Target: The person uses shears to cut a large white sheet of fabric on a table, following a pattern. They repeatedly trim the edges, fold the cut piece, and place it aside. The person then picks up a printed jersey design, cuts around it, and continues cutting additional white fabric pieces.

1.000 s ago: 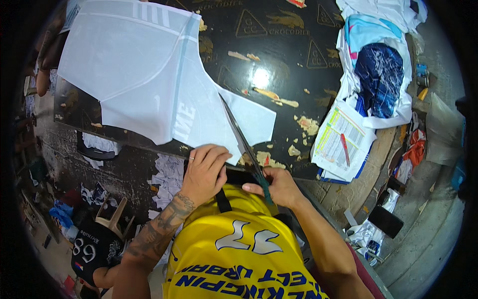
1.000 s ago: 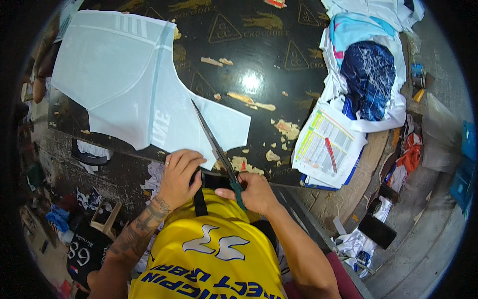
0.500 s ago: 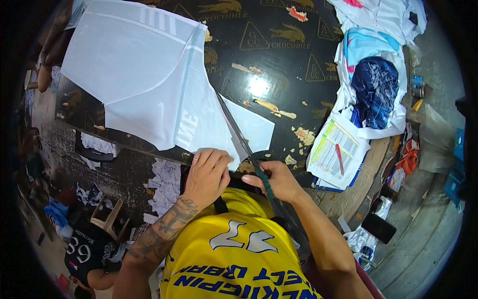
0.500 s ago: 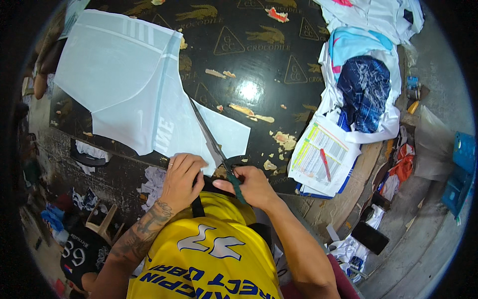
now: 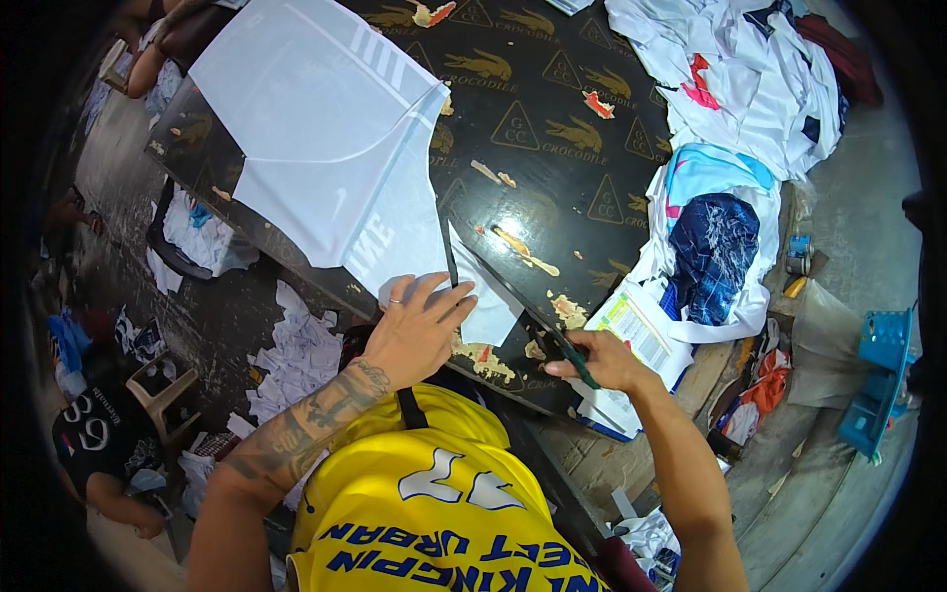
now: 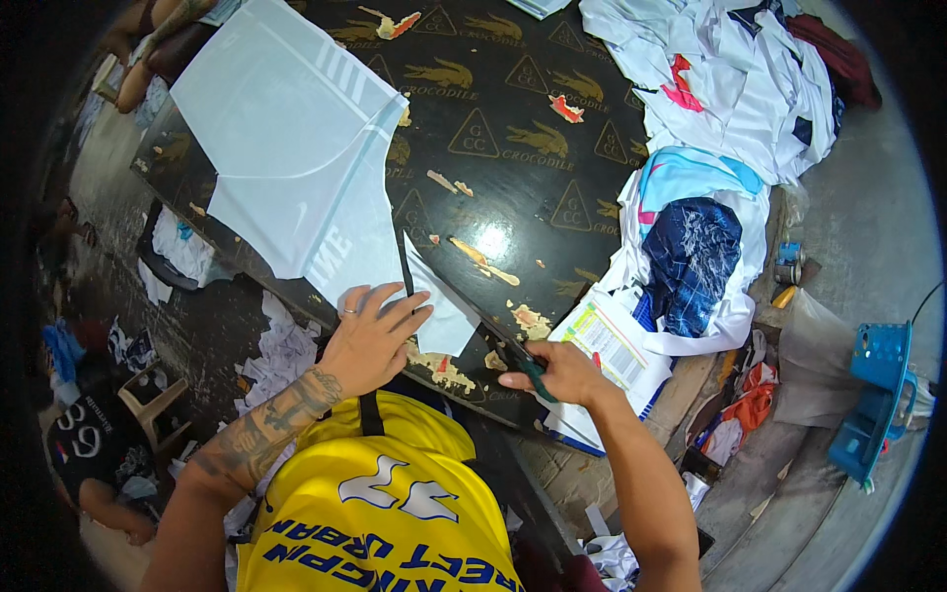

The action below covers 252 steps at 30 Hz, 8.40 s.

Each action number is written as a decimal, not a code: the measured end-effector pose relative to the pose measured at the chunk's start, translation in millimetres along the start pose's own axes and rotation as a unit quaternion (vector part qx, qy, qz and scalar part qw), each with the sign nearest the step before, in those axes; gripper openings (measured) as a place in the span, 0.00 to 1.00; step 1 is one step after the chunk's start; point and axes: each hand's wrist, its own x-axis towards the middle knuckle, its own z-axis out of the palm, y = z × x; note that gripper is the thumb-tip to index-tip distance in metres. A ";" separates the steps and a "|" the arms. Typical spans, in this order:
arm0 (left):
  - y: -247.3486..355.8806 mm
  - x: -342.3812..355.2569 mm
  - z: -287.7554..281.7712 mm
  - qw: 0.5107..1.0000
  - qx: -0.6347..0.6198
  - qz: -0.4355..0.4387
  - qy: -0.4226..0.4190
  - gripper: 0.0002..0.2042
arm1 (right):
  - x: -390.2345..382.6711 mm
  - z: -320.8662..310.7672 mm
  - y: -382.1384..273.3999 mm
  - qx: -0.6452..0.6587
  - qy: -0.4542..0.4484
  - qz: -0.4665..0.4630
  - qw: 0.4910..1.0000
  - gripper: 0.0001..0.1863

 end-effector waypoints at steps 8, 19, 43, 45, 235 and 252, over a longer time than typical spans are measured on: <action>3.6 5.1 -1.6 0.999 -0.032 -0.027 0.017 0.32 | 8.2 -2.8 -5.6 0.030 0.002 -0.009 0.999 0.31; 1.9 9.2 5.6 0.996 0.012 -0.085 0.014 0.34 | -6.7 2.3 1.3 -0.003 0.005 -0.008 1.000 0.32; -217.3 9.4 -82.5 0.945 -0.008 -0.269 0.186 0.17 | -48.3 79.7 -55.4 0.252 0.124 0.053 0.958 0.26; -239.6 8.2 -88.5 0.964 0.011 -0.236 0.123 0.13 | -38.0 97.5 -74.0 0.238 0.102 0.059 0.964 0.24; -247.0 -103.6 -159.3 0.917 -0.164 -0.239 0.274 0.06 | 218.0 -15.3 -342.2 0.437 0.275 -0.113 0.849 0.07; -418.5 -25.8 -167.2 0.904 0.035 -0.398 0.151 0.15 | 365.4 -26.2 -471.9 -0.028 0.542 -0.120 0.831 0.15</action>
